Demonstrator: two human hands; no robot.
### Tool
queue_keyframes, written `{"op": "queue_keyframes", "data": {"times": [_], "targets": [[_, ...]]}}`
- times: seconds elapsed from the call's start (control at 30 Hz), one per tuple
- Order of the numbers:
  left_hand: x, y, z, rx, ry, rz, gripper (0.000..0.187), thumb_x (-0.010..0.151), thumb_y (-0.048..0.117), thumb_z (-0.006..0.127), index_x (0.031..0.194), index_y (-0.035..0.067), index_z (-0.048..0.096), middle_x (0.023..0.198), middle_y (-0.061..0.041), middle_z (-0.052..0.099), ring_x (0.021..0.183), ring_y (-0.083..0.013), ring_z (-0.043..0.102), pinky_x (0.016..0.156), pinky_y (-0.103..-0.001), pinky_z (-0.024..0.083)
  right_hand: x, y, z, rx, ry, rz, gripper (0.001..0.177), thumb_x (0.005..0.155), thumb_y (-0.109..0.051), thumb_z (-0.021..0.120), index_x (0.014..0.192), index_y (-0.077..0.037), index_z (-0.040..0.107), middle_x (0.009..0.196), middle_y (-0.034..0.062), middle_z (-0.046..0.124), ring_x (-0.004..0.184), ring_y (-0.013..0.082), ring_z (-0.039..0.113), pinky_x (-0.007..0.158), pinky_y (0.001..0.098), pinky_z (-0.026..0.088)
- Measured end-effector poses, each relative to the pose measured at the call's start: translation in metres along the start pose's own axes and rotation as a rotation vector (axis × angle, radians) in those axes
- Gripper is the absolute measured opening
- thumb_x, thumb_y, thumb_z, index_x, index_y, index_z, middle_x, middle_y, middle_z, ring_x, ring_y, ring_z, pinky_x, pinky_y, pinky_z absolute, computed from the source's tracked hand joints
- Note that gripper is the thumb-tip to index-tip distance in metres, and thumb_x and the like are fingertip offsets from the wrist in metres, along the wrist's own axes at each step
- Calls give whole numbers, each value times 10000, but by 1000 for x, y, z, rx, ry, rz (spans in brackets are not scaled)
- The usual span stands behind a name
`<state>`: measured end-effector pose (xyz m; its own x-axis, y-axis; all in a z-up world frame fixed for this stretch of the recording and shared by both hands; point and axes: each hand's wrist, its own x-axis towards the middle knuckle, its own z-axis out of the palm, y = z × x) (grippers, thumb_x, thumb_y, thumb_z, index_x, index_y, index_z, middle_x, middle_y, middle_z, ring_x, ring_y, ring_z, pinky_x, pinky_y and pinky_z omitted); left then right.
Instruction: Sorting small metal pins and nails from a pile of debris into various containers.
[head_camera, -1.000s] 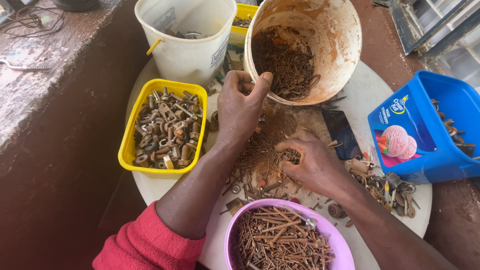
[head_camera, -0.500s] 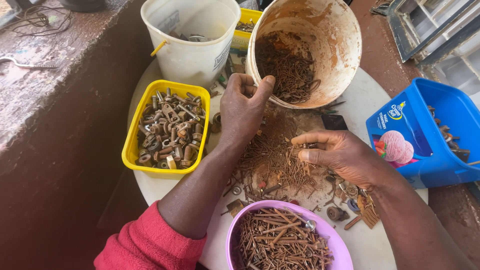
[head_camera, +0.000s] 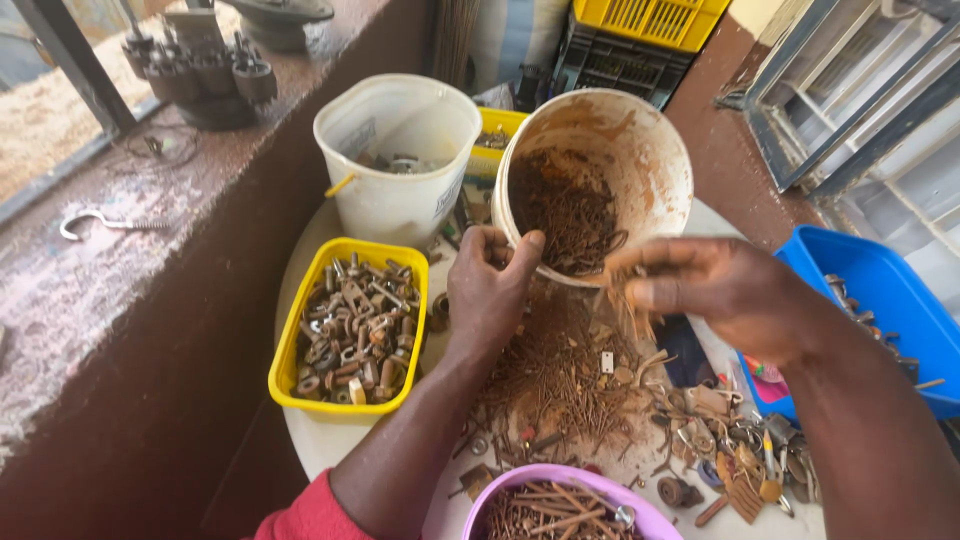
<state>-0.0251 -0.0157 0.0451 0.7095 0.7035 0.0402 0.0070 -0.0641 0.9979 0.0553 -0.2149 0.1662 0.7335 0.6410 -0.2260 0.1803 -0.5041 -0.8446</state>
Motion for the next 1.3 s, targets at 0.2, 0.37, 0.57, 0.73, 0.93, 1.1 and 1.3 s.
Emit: {"op": "queue_keyframes", "data": {"times": [0.2, 0.37, 0.57, 0.73, 0.93, 1.1, 1.3], "targets": [[17, -24, 8, -53, 35, 68, 539, 857, 579, 834, 1120, 128, 699, 895, -77, 777, 910, -275, 763, 835, -460, 589, 117, -11, -28, -723, 274, -574, 551, 1017, -353, 743, 1545, -241, 631, 1332, 165, 711, 1263, 409, 654, 1091, 564, 492], [16, -23, 8, -70, 63, 30, 556, 836, 583, 839, 1114, 120, 705, 911, -89, 784, 932, -285, 765, 851, -454, 588, 51, -24, -6, -462, 327, -468, 305, 1023, -179, 615, 1274, -181, 790, 1216, 97, 781, 1141, 281, 734, 925, 428, 588], [7, -17, 8, -39, 59, 49, 587, 826, 617, 822, 1103, 114, 702, 941, -109, 784, 976, -333, 773, 879, -490, 583, -8, 36, 25, -343, 132, -157, 332, 947, -91, 612, 1166, -83, 861, 1001, 198, 858, 871, 274, 766, 808, 472, 631], [17, -29, 12, -41, 67, 90, 562, 858, 570, 836, 1123, 88, 717, 952, -141, 780, 978, -334, 761, 890, -507, 563, 17, 82, 63, -528, -157, -534, 321, 979, -221, 636, 1200, -56, 800, 1123, 215, 802, 1101, 420, 758, 950, 555, 580], [21, -35, 8, -45, 77, 152, 485, 904, 562, 857, 1066, 124, 726, 799, -31, 765, 749, -147, 704, 791, -346, 580, 57, 64, 98, -692, -193, -385, 728, 969, -501, 704, 1519, -47, 558, 1527, 204, 567, 1388, 442, 571, 1122, 604, 483], [18, -32, 8, -59, 92, 192, 442, 906, 505, 853, 1046, 106, 722, 766, -47, 768, 707, -154, 707, 765, -356, 593, 56, 54, 123, -658, -315, -493, 982, 710, -795, 805, 1417, -127, 670, 1388, 129, 668, 1302, 395, 646, 1064, 572, 547], [22, -36, 8, -33, 78, 209, 443, 904, 532, 845, 1032, 131, 709, 757, -11, 771, 674, -122, 723, 777, -335, 599, 43, 53, 129, -693, -193, -488, 390, 925, -399, 771, 1114, -58, 779, 1034, 177, 729, 1038, 393, 738, 946, 536, 604]]}}
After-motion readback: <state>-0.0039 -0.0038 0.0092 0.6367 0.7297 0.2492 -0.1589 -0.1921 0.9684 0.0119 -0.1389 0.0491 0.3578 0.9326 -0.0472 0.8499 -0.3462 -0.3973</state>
